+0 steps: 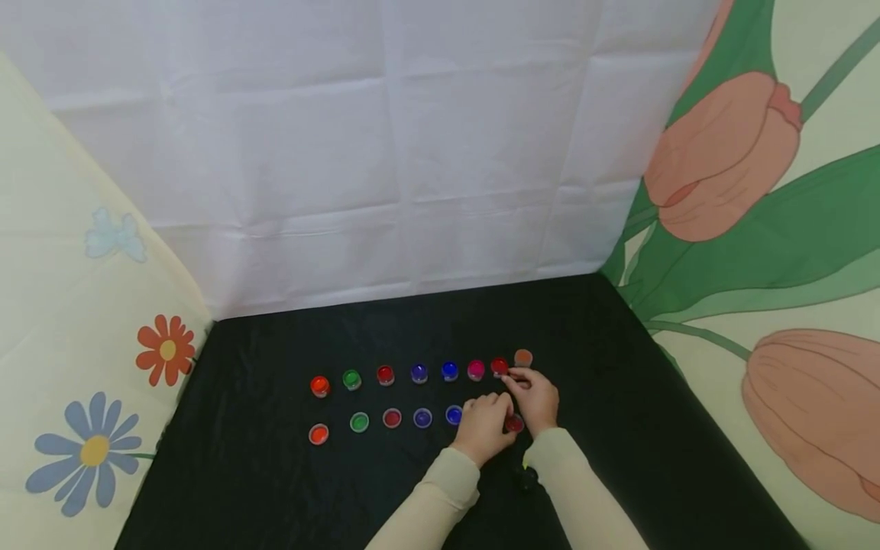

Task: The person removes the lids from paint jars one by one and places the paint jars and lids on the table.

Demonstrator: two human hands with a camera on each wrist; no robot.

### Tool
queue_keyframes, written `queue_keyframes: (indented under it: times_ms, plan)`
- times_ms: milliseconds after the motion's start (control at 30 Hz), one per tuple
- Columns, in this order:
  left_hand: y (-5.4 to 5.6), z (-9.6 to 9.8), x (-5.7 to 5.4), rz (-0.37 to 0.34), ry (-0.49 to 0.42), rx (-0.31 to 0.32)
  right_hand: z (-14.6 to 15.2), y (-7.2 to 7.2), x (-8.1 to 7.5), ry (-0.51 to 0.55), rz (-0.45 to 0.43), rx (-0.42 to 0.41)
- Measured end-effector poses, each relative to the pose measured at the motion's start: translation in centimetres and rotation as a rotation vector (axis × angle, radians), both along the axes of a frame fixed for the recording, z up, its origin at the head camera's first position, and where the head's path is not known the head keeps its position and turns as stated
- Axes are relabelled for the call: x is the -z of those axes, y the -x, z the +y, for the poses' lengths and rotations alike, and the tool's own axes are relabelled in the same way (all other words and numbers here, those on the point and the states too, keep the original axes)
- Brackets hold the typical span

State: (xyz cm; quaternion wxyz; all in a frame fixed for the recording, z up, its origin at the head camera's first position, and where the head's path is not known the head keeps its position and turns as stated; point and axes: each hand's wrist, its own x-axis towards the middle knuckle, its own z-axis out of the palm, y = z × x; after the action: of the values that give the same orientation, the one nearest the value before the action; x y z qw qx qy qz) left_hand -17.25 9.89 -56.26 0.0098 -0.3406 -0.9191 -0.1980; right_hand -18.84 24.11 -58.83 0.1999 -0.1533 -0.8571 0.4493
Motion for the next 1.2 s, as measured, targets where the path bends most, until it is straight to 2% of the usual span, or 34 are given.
queue_keyframes:
  times_ms: [233, 400, 533, 600, 667, 733, 800, 967, 1100, 1200]
  plan:
    - [0.1, 0.0, 0.1, -0.012, 0.004, -0.003, 0.0, 0.2, 0.0, -0.002, 0.015, -0.005]
    - [0.0, 0.0, 0.2, 0.004, 0.011, -0.004, 0.2, 0.1, 0.0, 0.007, -0.014, -0.029]
    - [0.0, 0.1, 0.4, 0.05, 0.013, -0.003, 0.5, -0.1, -0.1, 0.044, -0.038, -0.06]
    - [0.0, 0.1, 0.4, 0.04, 0.008, 0.005, 0.7, -0.4, -0.3, 0.09, -0.036, -0.096]
    - [0.2, 0.1, 0.2, -0.012, -0.009, 0.01, 1.1, -0.7, -0.5, 0.139, -0.032, -0.14]
    - [0.2, 0.1, -0.2, -0.097, -0.044, 0.003, 1.6, -1.0, -0.6, 0.184, -0.024, -0.174]
    - [0.3, 0.2, -0.5, -0.166, -0.106, -0.031, 2.2, -1.2, -0.8, 0.21, -0.008, -0.188]
    - [0.2, 0.8, -1.3, -0.225, -0.314, -0.124, 3.7, -1.3, -1.0, 0.183, 0.013, -0.151]
    - [0.5, 2.0, -1.5, -0.327, -0.444, -0.139, 4.6, -1.1, -1.4, 0.126, -0.018, -0.107]
    - [1.0, 2.9, -1.5, -0.407, -0.493, -0.15, 4.8, -0.7, -1.7, 0.114, -0.059, -0.104]
